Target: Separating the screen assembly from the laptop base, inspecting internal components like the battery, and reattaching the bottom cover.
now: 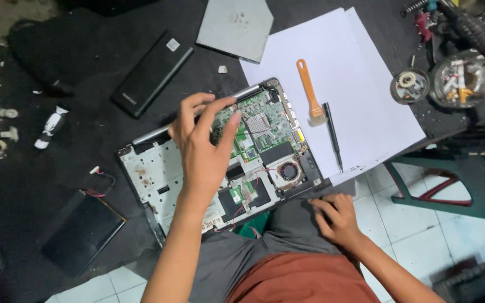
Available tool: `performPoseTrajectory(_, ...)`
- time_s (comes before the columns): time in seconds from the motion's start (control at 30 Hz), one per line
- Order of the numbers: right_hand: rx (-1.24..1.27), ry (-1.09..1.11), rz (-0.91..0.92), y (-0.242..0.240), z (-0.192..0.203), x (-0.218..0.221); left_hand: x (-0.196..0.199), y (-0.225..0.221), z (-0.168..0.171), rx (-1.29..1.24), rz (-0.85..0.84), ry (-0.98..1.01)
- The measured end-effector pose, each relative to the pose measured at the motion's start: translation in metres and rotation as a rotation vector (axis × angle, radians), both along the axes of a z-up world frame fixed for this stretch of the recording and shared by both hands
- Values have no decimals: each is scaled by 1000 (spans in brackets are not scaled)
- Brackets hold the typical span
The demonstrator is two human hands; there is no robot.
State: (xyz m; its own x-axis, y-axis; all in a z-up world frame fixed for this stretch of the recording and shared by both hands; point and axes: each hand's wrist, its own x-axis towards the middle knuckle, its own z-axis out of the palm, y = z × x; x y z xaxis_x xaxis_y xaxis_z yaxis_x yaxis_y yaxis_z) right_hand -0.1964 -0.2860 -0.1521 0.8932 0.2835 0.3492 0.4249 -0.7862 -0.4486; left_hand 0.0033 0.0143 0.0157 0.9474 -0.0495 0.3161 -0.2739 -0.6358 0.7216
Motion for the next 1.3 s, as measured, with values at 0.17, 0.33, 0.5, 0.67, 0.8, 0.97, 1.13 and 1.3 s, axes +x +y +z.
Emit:
performPoseTrajectory(0.17,27,-22,-52,4,-6,4,2,23,44,-151,-62,42)
performPoseTrajectory(0.33,38,-20,-53,3,-17,4,35,66,69,-145,-47,-10)
performPoseTrajectory(0.5,47,-60,-50,-1,-23,0,87,107,76,-209,-122,-97)
performPoseTrajectory(0.67,62,-53,-71,-12,-35,-8,146,133,43,-205,-95,-122)
performPoseTrajectory(0.8,45,-56,-117,-24,-43,-20,161,130,5,-147,-19,-147)
performPoseTrajectory(0.97,43,-44,-193,-27,-37,-30,183,126,-21,-67,61,-208)
performPoseTrajectory(1.13,42,-36,-229,-29,-39,-39,188,109,-14,-5,114,-260)
performPoseTrajectory(1.3,48,-46,-241,-30,-40,-38,137,93,-1,586,-190,248)
